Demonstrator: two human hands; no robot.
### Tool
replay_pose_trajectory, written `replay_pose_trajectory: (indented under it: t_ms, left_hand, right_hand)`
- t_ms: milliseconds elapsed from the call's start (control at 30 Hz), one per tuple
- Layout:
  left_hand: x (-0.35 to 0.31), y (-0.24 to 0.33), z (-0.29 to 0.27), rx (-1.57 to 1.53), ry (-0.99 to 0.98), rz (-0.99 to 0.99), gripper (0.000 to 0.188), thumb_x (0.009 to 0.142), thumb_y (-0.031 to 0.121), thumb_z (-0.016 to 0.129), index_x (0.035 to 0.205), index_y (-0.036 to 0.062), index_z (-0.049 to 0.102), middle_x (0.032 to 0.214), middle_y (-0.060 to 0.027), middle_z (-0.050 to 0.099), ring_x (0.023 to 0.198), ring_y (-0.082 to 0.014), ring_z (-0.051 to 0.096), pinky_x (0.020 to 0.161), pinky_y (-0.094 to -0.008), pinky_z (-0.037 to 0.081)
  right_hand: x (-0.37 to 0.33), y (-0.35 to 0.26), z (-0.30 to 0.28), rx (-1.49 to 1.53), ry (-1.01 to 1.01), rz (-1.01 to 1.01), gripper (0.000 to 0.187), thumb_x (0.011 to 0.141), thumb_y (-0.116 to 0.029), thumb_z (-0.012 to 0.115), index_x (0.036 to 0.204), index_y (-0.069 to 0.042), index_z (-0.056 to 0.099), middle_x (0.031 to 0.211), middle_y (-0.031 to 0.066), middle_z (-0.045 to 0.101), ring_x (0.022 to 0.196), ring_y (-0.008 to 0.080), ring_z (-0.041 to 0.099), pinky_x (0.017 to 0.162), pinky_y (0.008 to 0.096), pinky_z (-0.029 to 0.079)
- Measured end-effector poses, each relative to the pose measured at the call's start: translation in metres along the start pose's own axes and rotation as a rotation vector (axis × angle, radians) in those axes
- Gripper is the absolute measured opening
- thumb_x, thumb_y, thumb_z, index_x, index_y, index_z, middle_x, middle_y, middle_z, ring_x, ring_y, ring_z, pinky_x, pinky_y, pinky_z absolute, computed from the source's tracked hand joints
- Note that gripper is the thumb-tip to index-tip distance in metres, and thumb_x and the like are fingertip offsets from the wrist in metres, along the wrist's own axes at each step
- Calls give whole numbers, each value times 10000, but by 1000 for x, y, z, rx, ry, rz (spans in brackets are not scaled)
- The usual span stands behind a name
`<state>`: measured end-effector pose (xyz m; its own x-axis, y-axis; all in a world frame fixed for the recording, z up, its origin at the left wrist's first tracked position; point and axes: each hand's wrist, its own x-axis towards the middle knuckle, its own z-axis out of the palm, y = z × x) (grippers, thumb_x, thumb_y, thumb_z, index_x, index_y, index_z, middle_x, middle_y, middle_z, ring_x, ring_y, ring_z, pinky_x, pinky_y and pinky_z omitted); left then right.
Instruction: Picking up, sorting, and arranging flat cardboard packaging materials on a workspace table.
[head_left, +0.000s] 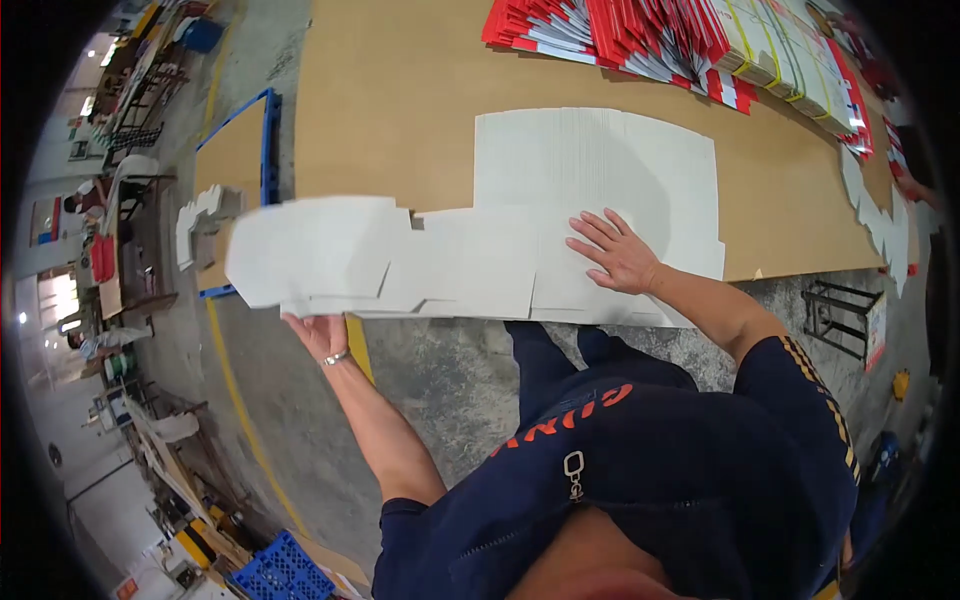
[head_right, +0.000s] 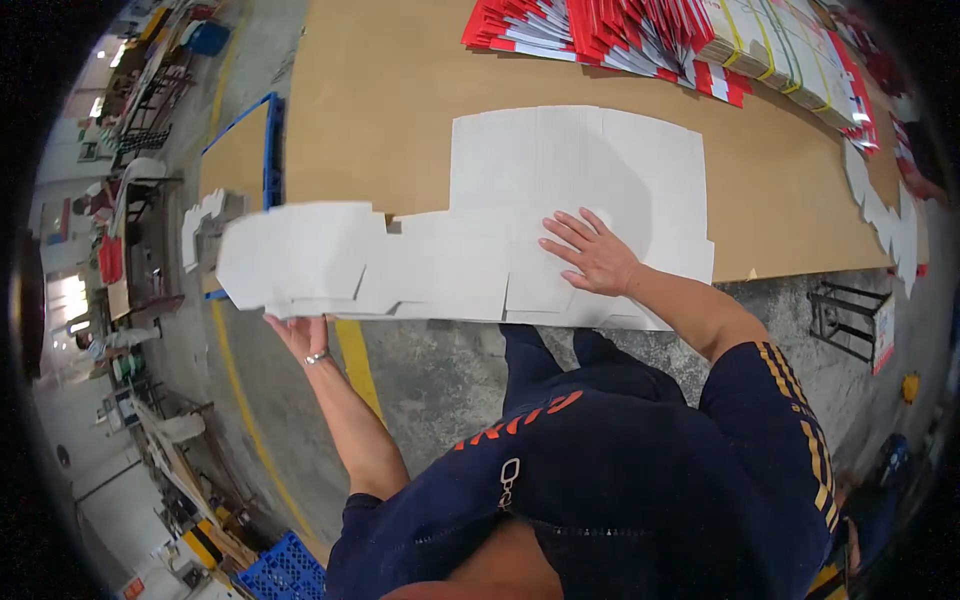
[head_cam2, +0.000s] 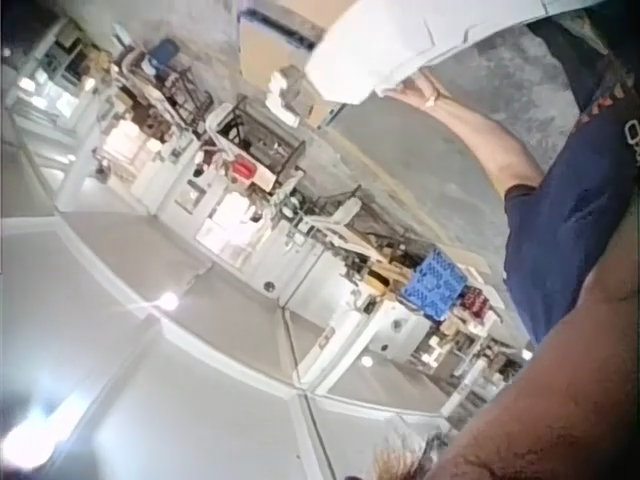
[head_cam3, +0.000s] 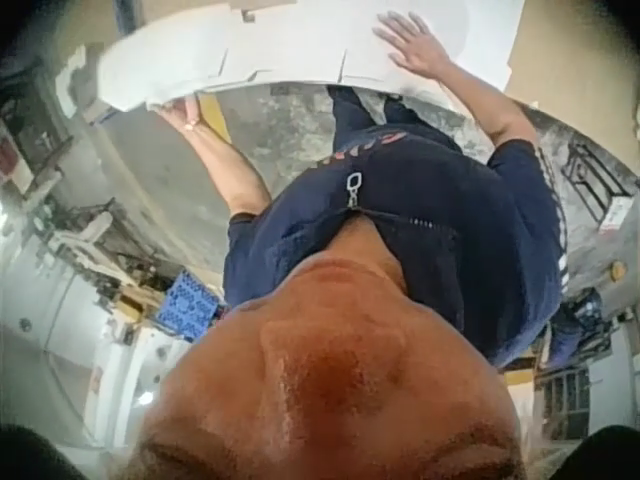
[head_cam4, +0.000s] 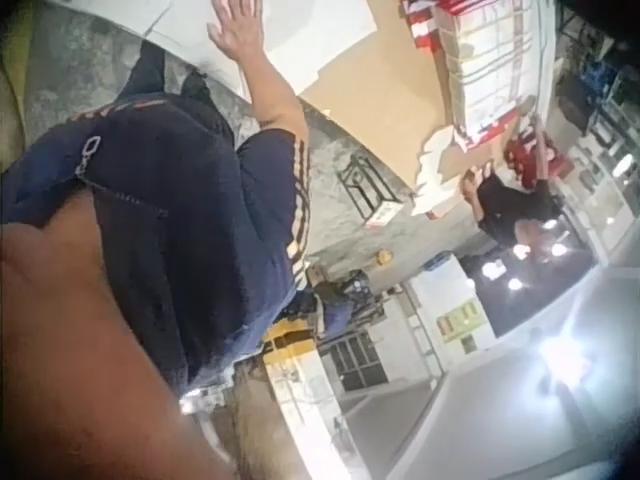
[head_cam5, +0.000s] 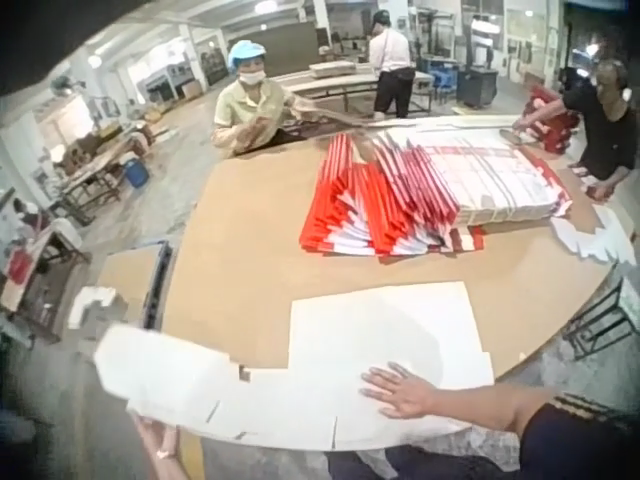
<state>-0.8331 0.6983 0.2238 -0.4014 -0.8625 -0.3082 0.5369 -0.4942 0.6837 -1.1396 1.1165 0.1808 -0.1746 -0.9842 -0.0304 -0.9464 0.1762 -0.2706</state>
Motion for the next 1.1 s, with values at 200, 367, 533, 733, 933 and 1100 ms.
replay_pose_trajectory:
  t_ms: [200,367,533,733,933,1100]
  left_hand:
    - [47,-39,-72,-90,-99,-86,812,766,549,631,1390,128,326,1424,-41,353,1301,-263,334,1082,-492,261]
    - [63,-59,-124,-202,-301,-121,744,800,457,648,1380,108,340,1397,-39,393,1286,-246,353,1083,-464,261]
    - [63,-61,-96,80,-51,-252,508,897,255,580,1301,-3,412,1289,-98,494,1174,-242,472,1006,-390,374]
    - [60,-53,-79,183,27,-203,375,894,183,570,1174,-60,514,1152,-117,578,1058,-224,545,945,-362,427]
    - [23,-35,-13,451,213,39,366,846,89,612,1169,-56,522,1152,-129,571,1044,-239,553,915,-379,454]
    - [-73,-32,94,841,-67,521,382,844,57,605,1196,-58,511,1182,-147,553,1024,-232,565,881,-384,476]
  right_hand:
    - [9,-1,6,-36,-112,41,682,782,-364,554,1395,-170,330,1480,105,225,1373,279,179,1111,496,108]
    - [20,-11,5,-73,-192,54,685,773,-346,576,1386,-158,336,1473,127,227,1371,288,181,1113,496,87]
    - [28,-20,-13,-68,-285,102,653,807,-314,559,1387,-131,321,1475,138,208,1373,298,171,1113,502,91]
    - [44,-43,-21,56,-147,139,633,856,-323,527,1405,-119,287,1486,138,181,1382,291,147,1114,498,98]
    - [17,-30,12,-17,-91,87,647,872,-384,493,1428,-156,253,1505,103,147,1392,276,112,1123,480,82]
    - [-7,-17,12,16,-18,67,632,887,-407,458,1432,-169,245,1512,81,135,1395,244,108,1124,470,73]
